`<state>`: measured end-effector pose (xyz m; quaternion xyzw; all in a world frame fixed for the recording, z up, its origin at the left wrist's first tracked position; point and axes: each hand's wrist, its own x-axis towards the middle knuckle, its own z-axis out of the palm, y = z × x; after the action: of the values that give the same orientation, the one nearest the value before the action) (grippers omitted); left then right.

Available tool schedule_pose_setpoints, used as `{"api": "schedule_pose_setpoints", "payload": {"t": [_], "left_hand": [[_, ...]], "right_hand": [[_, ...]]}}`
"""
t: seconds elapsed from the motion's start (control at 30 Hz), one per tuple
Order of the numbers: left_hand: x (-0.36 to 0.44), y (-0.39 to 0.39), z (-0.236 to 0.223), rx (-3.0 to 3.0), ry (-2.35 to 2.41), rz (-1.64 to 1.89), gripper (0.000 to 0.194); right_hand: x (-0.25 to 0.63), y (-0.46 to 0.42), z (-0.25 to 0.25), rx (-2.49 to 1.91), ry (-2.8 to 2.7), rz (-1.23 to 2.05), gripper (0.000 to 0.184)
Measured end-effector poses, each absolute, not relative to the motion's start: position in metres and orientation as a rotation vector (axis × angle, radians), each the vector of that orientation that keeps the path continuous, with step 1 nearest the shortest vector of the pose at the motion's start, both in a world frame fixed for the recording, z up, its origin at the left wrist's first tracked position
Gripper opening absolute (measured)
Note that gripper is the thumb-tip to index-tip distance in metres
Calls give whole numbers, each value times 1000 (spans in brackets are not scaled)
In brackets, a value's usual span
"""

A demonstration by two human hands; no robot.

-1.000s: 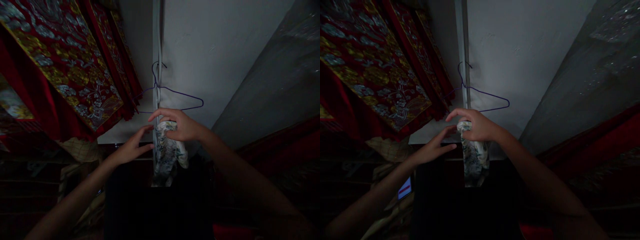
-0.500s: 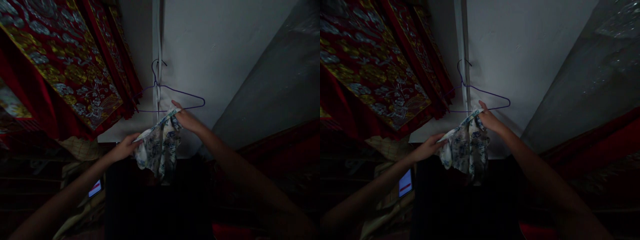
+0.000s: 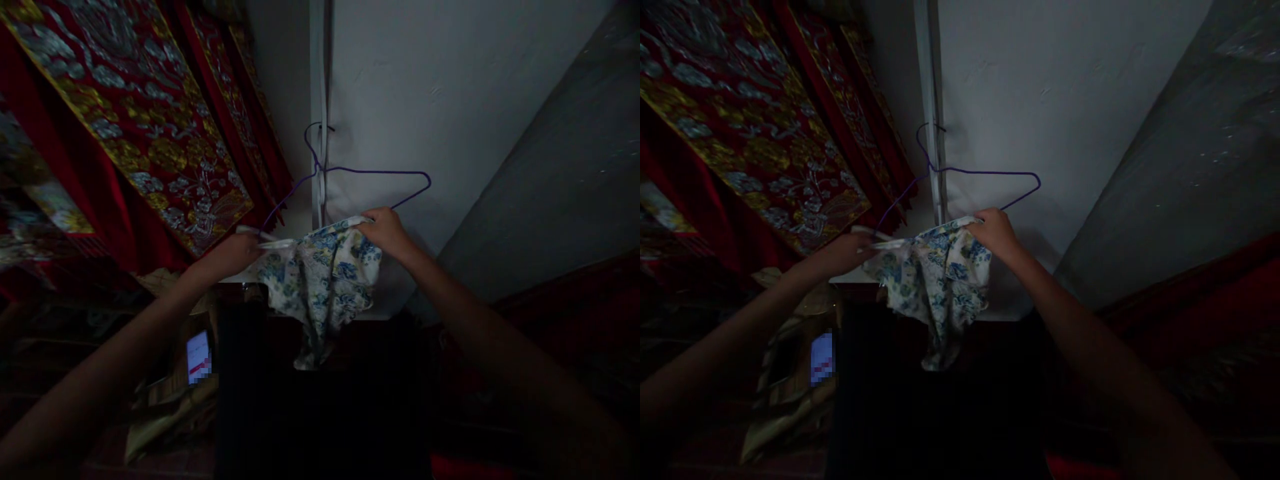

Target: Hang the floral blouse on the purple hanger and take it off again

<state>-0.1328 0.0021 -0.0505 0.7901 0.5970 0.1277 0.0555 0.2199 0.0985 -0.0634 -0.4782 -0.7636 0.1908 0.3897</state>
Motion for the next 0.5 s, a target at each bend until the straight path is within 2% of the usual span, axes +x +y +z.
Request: {"api": "schedule_pose_setpoints", "payload": {"t": [0.13,0.23,0.3,0.43,0.5], "left_hand": [[-119,16,-17,2647,1669,850,19],[-110,29,-9,2528,1571,1105,47],[-112,40,-9,2489,1570,1144,51],[-120,56,-11,2505,1671,1045,41],[-121,60,-11,2499,1703,1048,42]], "right_hand": [[207,90,-69,-1232,-1864,643,18],[205,77,-72,-1027,-1924,747,19],[214,71,-71,-928,-1955,687,32],[251,78,-63,-1008,-1788,540,84],[270,92,-57,-1081,-1661,409,92]]}}
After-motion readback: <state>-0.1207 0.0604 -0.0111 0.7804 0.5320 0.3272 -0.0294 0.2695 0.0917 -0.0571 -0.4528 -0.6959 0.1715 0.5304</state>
